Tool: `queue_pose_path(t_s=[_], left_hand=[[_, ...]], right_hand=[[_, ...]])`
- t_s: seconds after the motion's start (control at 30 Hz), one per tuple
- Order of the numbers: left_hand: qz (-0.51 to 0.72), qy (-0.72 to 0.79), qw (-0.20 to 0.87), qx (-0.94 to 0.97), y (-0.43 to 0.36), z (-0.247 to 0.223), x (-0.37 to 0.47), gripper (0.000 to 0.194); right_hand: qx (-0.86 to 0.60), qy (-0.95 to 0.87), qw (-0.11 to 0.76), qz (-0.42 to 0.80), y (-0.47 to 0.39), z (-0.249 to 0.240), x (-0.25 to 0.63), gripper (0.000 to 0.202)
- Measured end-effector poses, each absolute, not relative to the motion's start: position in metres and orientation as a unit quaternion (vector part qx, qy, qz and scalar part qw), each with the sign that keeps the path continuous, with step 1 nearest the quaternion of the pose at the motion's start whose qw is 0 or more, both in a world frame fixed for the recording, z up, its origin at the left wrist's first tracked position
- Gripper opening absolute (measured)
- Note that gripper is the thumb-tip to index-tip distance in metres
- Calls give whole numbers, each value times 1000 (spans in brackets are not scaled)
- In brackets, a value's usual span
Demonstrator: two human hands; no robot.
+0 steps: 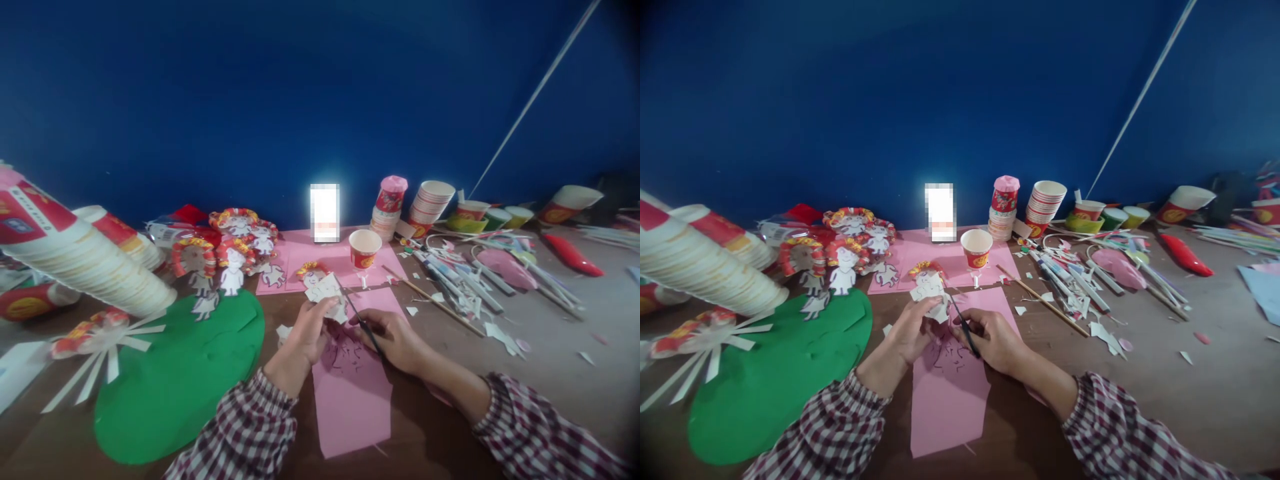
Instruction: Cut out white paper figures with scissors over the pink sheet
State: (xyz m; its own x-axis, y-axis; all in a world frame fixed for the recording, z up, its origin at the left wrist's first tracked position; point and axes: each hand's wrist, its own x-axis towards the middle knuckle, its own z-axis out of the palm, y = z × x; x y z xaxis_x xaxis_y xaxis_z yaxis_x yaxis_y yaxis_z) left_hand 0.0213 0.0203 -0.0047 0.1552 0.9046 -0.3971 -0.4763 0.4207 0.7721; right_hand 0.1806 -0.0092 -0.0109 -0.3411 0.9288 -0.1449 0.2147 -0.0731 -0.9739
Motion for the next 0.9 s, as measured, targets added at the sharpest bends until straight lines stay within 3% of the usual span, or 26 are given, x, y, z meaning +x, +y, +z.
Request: queue_pose_path(t_s=[0.23, 0.43, 0.9], left_hand=[[523, 447, 699, 193, 22, 1, 23, 15], [525, 401, 694, 286, 22, 0, 22, 10], [565, 447, 658, 218, 25, -1, 18, 31]], right_hand=[[-465, -585, 337, 574, -8, -12, 182, 29], [-457, -601, 330, 567, -7, -9, 183, 22], [-463, -634, 315, 534, -7, -6, 183, 17]])
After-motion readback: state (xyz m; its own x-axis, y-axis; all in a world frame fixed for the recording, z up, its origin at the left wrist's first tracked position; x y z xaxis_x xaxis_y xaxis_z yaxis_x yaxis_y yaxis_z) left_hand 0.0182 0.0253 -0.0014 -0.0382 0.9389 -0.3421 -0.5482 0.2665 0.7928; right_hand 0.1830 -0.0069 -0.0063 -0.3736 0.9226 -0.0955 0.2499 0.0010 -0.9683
